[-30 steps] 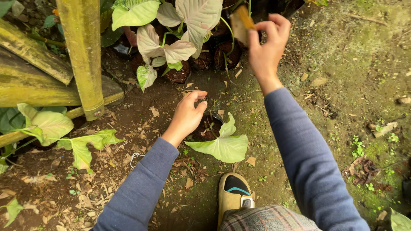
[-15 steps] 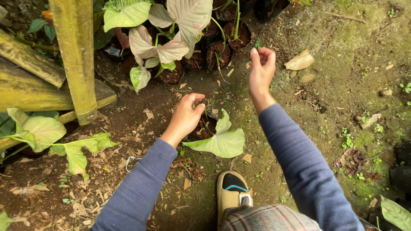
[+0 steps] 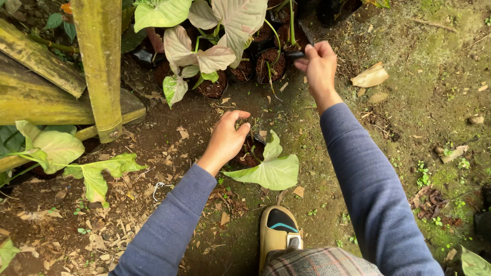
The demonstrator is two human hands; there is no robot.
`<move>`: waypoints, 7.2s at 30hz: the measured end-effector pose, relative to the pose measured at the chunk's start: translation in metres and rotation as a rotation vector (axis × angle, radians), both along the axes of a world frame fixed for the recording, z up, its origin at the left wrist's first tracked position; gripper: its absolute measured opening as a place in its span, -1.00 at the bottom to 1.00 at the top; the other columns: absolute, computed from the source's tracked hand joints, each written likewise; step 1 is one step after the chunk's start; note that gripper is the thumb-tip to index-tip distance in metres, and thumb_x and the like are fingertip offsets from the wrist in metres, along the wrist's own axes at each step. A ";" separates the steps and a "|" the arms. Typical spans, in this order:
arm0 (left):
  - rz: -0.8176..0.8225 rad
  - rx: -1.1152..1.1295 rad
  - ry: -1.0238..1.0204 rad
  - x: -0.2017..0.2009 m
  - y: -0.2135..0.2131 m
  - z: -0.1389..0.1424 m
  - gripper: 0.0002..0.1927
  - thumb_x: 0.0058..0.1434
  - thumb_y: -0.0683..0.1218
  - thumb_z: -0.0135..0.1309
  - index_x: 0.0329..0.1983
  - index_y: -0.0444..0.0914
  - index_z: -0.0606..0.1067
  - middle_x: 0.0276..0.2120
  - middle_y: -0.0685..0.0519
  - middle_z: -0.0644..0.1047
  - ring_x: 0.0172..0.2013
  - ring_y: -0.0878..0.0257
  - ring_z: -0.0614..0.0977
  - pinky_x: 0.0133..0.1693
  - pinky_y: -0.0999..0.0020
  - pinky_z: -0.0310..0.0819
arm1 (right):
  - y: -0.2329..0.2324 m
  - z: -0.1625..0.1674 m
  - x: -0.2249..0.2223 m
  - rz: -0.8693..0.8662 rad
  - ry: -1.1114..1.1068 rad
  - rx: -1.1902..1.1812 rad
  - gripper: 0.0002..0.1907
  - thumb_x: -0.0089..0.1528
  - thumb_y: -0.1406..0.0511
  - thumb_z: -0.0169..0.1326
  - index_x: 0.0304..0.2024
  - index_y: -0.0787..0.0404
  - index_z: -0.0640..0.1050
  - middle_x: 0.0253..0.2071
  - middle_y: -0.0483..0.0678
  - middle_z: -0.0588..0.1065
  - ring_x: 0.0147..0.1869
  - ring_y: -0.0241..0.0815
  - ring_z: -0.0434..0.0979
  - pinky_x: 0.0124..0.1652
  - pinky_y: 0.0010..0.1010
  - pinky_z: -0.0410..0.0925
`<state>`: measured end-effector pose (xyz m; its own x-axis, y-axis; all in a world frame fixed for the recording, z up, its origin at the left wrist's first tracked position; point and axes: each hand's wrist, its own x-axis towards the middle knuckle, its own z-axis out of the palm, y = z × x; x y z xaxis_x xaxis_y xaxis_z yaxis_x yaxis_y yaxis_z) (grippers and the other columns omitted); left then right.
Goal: The person kneels on the ground in a plant nursery and pots seedlings into black plastic grow bags. They pick up a bare-root seedling, place it into a bag of soil, press and firm the soil around the stem by hand, and set the finished bag with a row of other potted plants.
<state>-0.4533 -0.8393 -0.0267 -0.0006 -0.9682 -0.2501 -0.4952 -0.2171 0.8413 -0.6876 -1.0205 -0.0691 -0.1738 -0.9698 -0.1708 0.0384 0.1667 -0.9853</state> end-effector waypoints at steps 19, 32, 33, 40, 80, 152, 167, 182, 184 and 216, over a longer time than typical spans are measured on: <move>0.014 -0.253 0.163 -0.012 -0.007 0.068 -0.73 0.28 -0.16 0.10 0.04 -0.30 0.54 0.01 -0.05 0.56 0.10 0.10 0.60 0.16 0.27 0.41 | 0.132 0.028 -0.070 -0.220 -0.544 -0.250 -0.89 0.45 0.37 -0.12 -0.21 0.20 0.30 0.03 0.13 0.50 0.08 0.05 0.64 0.07 -0.16 0.58; -0.116 0.029 0.545 -0.152 0.118 0.061 -0.66 0.23 -0.26 -0.04 0.09 -0.32 0.41 0.05 -0.08 0.47 0.06 0.16 0.56 0.02 0.30 0.51 | 0.284 -0.048 -0.039 -0.480 -0.454 0.345 -0.82 0.36 0.20 0.03 -0.24 0.10 0.34 -0.31 -0.01 0.58 -0.24 -0.17 0.64 -0.37 -0.37 0.45; -0.046 0.095 0.522 -0.160 0.120 0.039 -0.65 0.26 -0.22 -0.04 0.13 -0.32 0.37 0.06 -0.10 0.45 0.07 0.13 0.55 0.03 0.27 0.51 | 0.284 -0.047 -0.037 -0.478 -0.416 0.433 -0.82 0.32 0.18 0.02 -0.27 0.08 0.33 -0.32 -0.02 0.62 -0.28 -0.19 0.64 -0.42 -0.37 0.45; 0.166 -0.026 0.334 -0.165 0.098 -0.078 -0.48 0.39 -0.09 0.02 0.32 -0.40 0.23 0.27 -0.25 0.35 0.29 -0.05 0.37 0.30 0.06 0.19 | 0.296 -0.054 -0.042 -0.400 -0.123 0.240 -0.79 0.43 0.14 -0.02 -0.09 0.12 0.45 -0.24 -0.21 0.44 -0.24 -0.35 0.52 -0.34 -0.55 0.33; 0.163 0.062 0.226 -0.166 0.054 -0.088 -0.54 0.40 0.04 0.01 0.25 -0.32 0.42 0.13 -0.11 0.43 0.07 0.10 0.58 0.09 0.23 0.49 | 0.232 0.076 -0.198 -0.226 0.053 -0.037 -0.90 0.52 0.42 -0.02 -0.08 0.24 0.52 -0.21 -0.01 0.59 -0.19 -0.28 0.63 -0.13 -0.47 0.52; -0.584 -0.095 -0.234 0.068 -0.022 0.036 -0.80 0.20 -0.17 0.06 -0.13 -0.32 0.54 -0.19 -0.17 0.62 -0.09 -0.13 0.63 -0.04 0.04 0.49 | 0.288 -0.027 0.043 0.345 0.249 -0.003 -0.79 0.33 0.38 0.12 -0.40 0.35 0.47 0.17 0.06 0.42 0.01 -0.19 0.49 -0.07 -0.35 0.42; -0.732 -0.142 -0.132 -0.005 -0.031 0.084 -0.87 0.28 -0.16 -0.03 -0.23 -0.34 0.48 -0.30 -0.16 0.58 -0.20 -0.13 0.62 -0.14 0.00 0.47 | 0.227 0.017 -0.008 0.986 0.336 0.328 -0.68 0.19 0.20 0.25 -0.04 0.14 0.60 0.00 -0.03 0.60 0.00 -0.27 0.57 0.02 -0.34 0.44; -0.504 0.000 -0.116 0.004 -0.010 0.105 -0.60 0.27 -0.08 0.06 0.12 -0.35 0.37 0.03 -0.15 0.48 0.05 -0.06 0.55 0.05 0.14 0.43 | -0.069 0.020 -0.067 -0.147 -0.141 0.322 -0.55 0.35 -0.05 0.04 -0.25 0.21 0.48 -0.16 0.06 0.51 -0.36 0.01 0.65 -0.42 -0.31 0.50; -0.515 0.030 -0.134 0.002 -0.006 0.107 -0.59 0.29 -0.06 0.07 0.15 -0.33 0.38 0.06 -0.15 0.47 0.08 -0.05 0.54 0.08 0.15 0.43 | -0.080 0.018 -0.061 -0.153 -0.118 0.340 -0.53 0.32 -0.06 0.03 -0.21 0.23 0.49 -0.10 0.09 0.54 -0.34 0.02 0.66 -0.41 -0.32 0.51; -0.161 -0.257 0.129 -0.141 0.050 -0.006 -0.60 0.19 -0.26 0.10 0.11 -0.39 0.43 0.10 -0.22 0.43 0.12 -0.14 0.52 0.18 0.13 0.43 | 0.233 -0.061 -0.125 0.113 -0.221 0.181 -0.77 0.37 0.27 0.04 0.00 0.28 0.52 -0.09 -0.02 0.57 -0.10 -0.19 0.64 -0.14 -0.35 0.57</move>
<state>-0.5939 -0.7891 -0.0324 -0.1750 -0.9845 0.0146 -0.3914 0.0831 0.9165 -0.8127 -0.7872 -0.1303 -0.0056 -0.9313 -0.3642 0.2196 0.3542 -0.9090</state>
